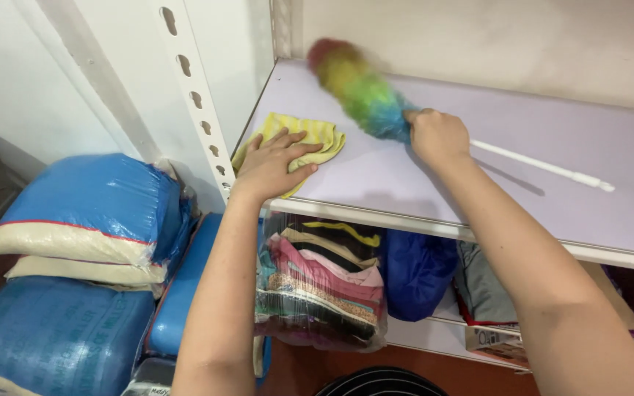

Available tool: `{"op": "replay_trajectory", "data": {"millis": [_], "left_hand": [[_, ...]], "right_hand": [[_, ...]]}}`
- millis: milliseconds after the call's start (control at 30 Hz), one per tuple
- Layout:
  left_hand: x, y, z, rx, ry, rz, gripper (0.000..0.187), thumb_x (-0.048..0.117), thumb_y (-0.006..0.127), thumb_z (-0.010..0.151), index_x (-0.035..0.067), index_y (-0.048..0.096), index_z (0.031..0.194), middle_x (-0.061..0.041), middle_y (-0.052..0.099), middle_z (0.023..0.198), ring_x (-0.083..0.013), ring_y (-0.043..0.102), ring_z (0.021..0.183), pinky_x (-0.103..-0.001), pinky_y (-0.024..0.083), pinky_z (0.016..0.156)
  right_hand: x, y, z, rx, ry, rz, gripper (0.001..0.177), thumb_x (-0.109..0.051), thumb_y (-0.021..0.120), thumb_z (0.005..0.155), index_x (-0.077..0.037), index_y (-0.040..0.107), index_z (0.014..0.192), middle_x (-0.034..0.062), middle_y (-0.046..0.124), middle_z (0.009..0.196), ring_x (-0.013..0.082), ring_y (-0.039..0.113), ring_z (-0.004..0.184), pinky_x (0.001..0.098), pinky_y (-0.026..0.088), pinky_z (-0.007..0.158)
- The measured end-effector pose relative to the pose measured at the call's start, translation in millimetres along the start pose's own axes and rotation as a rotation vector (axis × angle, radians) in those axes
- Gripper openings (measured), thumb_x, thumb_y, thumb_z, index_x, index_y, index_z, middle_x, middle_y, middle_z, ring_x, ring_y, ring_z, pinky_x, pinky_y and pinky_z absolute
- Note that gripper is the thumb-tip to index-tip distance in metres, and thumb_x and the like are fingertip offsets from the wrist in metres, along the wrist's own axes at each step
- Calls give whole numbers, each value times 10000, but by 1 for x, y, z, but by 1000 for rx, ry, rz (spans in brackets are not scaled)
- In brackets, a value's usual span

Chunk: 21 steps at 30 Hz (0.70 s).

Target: Cleaning a storage shelf using a duster and a cloth.

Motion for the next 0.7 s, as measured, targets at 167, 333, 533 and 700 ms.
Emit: {"op": "replay_trajectory", "data": {"millis": [167,333,533,700], "left_hand": [[2,-5,0,-1,-1,-14,454,617,509,980,469,592,1401,26,481,1589,-298,345,1533,-650,204,1212],[3,-3,-1,-20,-4,-30,451,617,511,977,468,592,1394,33,471,1595,-293,338,1536,-650,197,1217],[0,-2,1,-31,-12,-23,449,617,512,977,473,590,1395,37,469,1596,-288,334,1538,-646,200,1220],[-1,-1,2,-36,-2,-28,463,631,499,976,489,571,1411,45,461,1599,-286,329,1540,-648,196,1220]], "right_hand": [[-51,-42,-2,-50,-66,168,300,-148,533,977,-221,788,1117,126,760,937,391,758,880,509,611,769],[-62,-47,2,-106,-121,403,297,-124,560,979,-172,781,1172,156,776,1087,437,729,999,558,585,854],[-18,3,19,30,-32,-4,406,-101,512,964,-315,763,1201,35,756,865,301,775,796,437,634,688],[-37,-65,-2,-159,-77,399,300,-140,603,963,-182,786,1197,171,783,1063,444,727,1008,542,578,891]]}}
Point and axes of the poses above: each hand's wrist, its own z-axis towards the middle knuckle, its own y-axis out of the palm, x = y × z, the point moved 2 cm from there along z, towards the middle knuckle
